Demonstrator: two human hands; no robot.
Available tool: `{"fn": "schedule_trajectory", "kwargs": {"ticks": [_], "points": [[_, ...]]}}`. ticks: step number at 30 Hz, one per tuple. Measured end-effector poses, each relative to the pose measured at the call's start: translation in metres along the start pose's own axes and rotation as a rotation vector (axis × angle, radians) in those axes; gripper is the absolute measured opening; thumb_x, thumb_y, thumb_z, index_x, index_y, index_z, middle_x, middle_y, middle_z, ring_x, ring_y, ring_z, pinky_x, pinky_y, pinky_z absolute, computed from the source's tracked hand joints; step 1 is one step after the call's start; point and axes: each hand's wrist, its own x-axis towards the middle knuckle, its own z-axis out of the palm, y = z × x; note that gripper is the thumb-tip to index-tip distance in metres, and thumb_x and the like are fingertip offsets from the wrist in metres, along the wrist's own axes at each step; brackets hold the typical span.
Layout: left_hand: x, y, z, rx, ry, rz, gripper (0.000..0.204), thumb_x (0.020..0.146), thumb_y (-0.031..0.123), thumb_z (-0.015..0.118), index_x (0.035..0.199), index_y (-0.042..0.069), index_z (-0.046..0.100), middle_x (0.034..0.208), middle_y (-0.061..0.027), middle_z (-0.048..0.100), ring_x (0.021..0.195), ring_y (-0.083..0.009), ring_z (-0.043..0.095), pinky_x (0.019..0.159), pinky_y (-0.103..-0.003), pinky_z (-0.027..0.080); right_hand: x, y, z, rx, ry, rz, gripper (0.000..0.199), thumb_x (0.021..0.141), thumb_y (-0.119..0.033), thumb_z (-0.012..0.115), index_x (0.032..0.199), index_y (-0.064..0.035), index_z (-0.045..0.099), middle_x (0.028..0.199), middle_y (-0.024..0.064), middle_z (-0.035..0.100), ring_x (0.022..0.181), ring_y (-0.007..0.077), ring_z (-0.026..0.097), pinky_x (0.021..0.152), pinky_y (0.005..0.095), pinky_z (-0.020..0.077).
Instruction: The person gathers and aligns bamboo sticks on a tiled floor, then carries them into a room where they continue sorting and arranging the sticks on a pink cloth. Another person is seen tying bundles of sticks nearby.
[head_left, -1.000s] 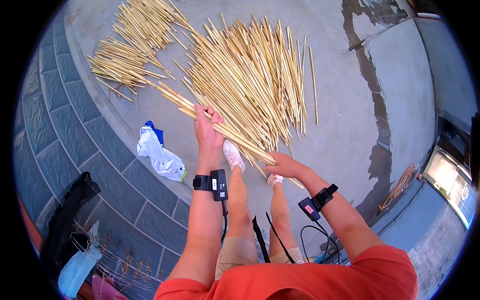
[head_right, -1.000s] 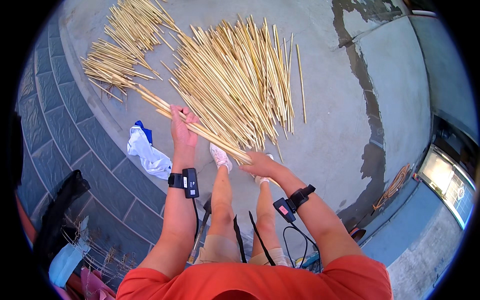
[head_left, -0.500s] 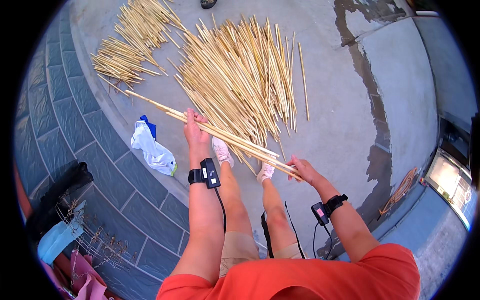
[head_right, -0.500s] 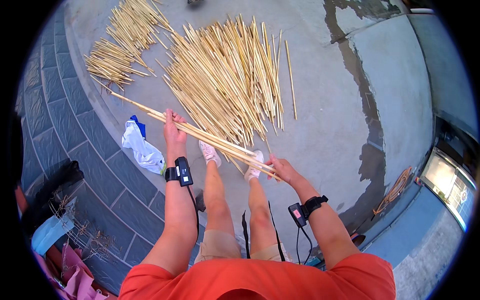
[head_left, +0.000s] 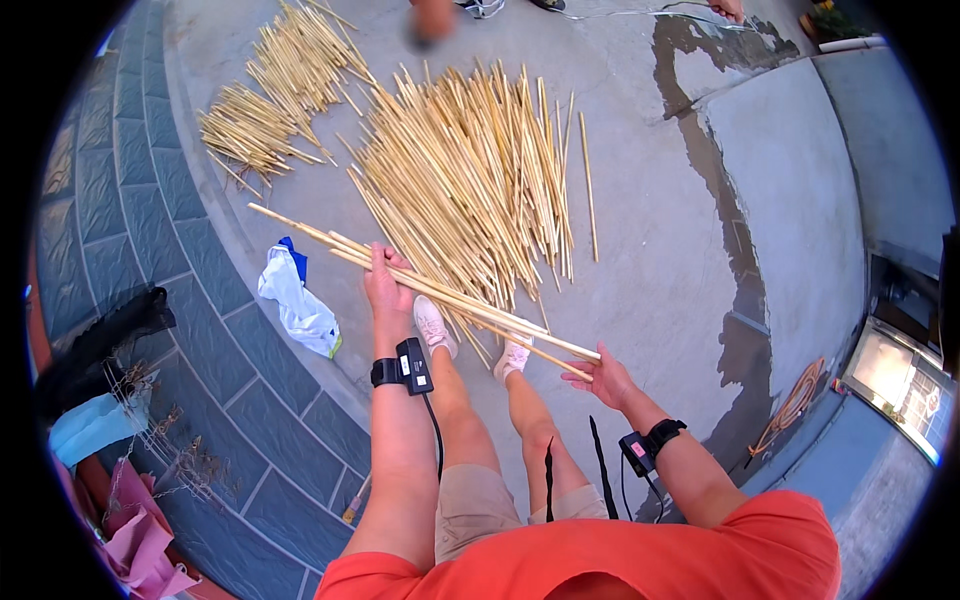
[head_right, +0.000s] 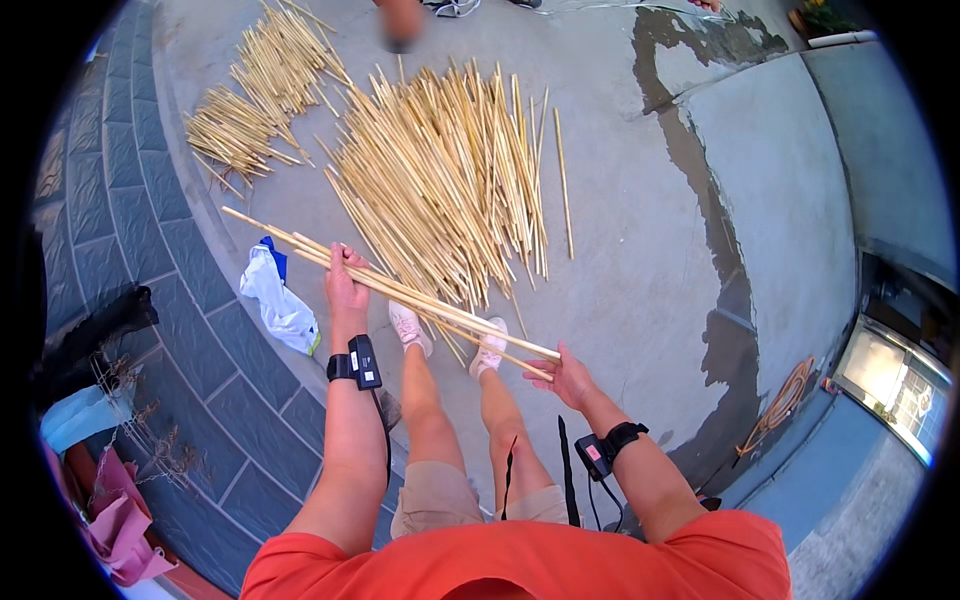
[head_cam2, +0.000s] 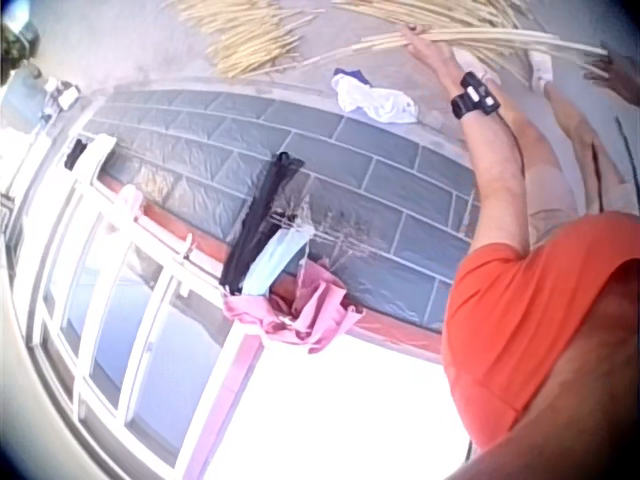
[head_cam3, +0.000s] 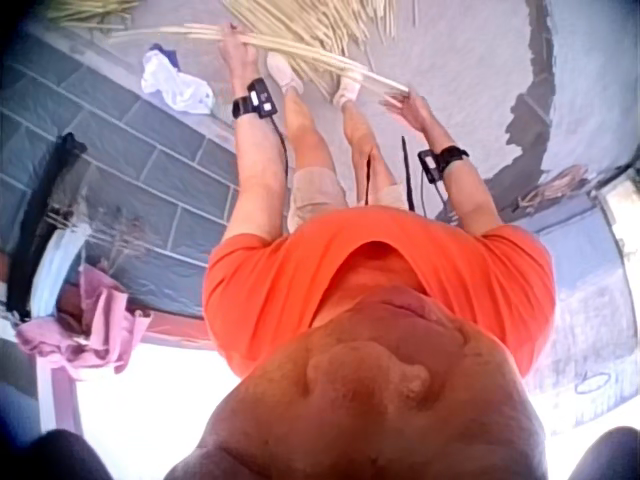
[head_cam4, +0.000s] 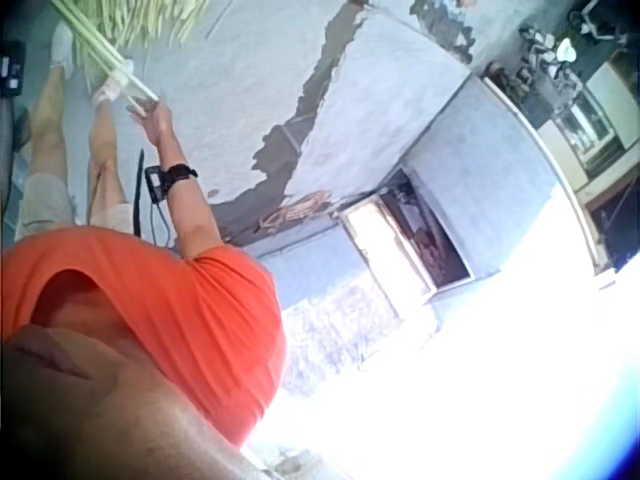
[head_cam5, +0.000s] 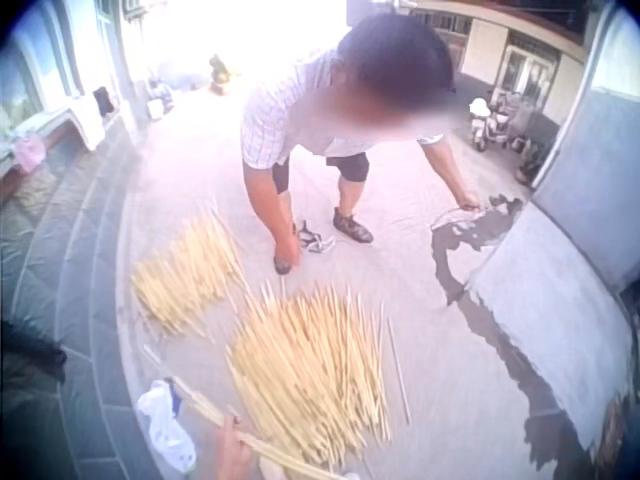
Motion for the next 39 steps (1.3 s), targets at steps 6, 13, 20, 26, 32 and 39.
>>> {"fn": "schedule_trajectory", "kwargs": {"ticks": [6, 13, 20, 26, 32, 39], "points": [[-0.009, -0.042, -0.013, 0.048, 0.037, -0.090, 0.017, 0.095, 0.022, 0.049, 0.086, 0.008, 0.045, 0.075, -0.0025, 0.048, 0.062, -0.0113, 0.047, 0.053, -0.024, 0.043, 0.019, -0.016, 0.054, -0.027, -0.109, 0.000, 0.058, 0.096, -0.047, 0.028, 0.132, -0.0030, 0.040, 0.124, 0.0156, 0.054, 0.114, 0.0268, 0.051, 0.093, 0.0380, 0.0413], [-0.032, -0.088, -0.037, 0.341, -0.029, -0.250, 0.019, 0.096, 0.022, 0.045, 0.084, 0.007, 0.046, 0.072, -0.0023, 0.049, 0.062, -0.0118, 0.049, 0.055, -0.026, 0.045, 0.066, -0.031, 0.065, -0.979, 0.102, -0.428, 0.073, 0.079, -0.040, 0.064, 0.132, 0.0022, 0.037, 0.118, 0.0226, 0.055, 0.112, 0.0306, 0.052, 0.094, 0.0373, 0.0405], [-0.074, -0.159, -0.020, 0.486, -0.057, -0.448, 0.026, 0.094, 0.029, 0.049, 0.097, 0.004, 0.050, 0.085, -0.0060, 0.055, 0.075, -0.0143, 0.055, 0.064, -0.026, 0.046, 0.124, -0.018, 0.110, -1.219, 0.134, -0.419, 0.053, 0.076, -0.024, 0.063, 0.117, 0.0042, 0.044, 0.102, 0.0274, 0.059, 0.094, 0.0419, 0.058, 0.080, 0.0426, 0.0468], [-0.059, -0.113, -0.058, 0.816, -0.255, -0.509, 0.058, 0.089, 0.039, 0.056, 0.130, 0.002, 0.037, 0.123, -0.0133, 0.047, 0.114, -0.0207, 0.046, 0.092, -0.033, 0.039, 0.126, -0.018, 0.074, -1.203, 0.463, -0.536, 0.027, 0.083, -0.025, 0.058, 0.095, -0.0006, 0.056, 0.081, 0.0242, 0.061, 0.080, 0.0423, 0.059, 0.069, 0.0456, 0.0467], [-0.040, -0.058, -0.168, 0.772, 0.046, -0.543, 0.043, 0.091, 0.032, 0.052, 0.120, 0.002, 0.045, 0.106, -0.0117, 0.058, 0.095, -0.0165, 0.057, 0.078, -0.030, 0.046, 0.122, -0.052, 0.026, -1.184, 0.747, -0.613, 0.030, 0.084, -0.030, 0.059, 0.090, -0.0012, 0.056, 0.077, 0.0238, 0.061, 0.077, 0.0431, 0.058, 0.066, 0.0477, 0.0463], [-0.047, 0.016, -0.189, 0.847, 0.173, -0.601, 0.038, 0.093, 0.028, 0.049, 0.116, -0.001, 0.046, 0.100, -0.0116, 0.061, 0.089, -0.0177, 0.061, 0.079, -0.029, 0.047, 0.102, -0.063, 0.007, -1.250, 0.797, -0.494, 0.031, 0.083, -0.033, 0.059, 0.091, -0.0030, 0.056, 0.076, 0.0223, 0.062, 0.076, 0.0424, 0.059, 0.065, 0.0483, 0.0462]]}}
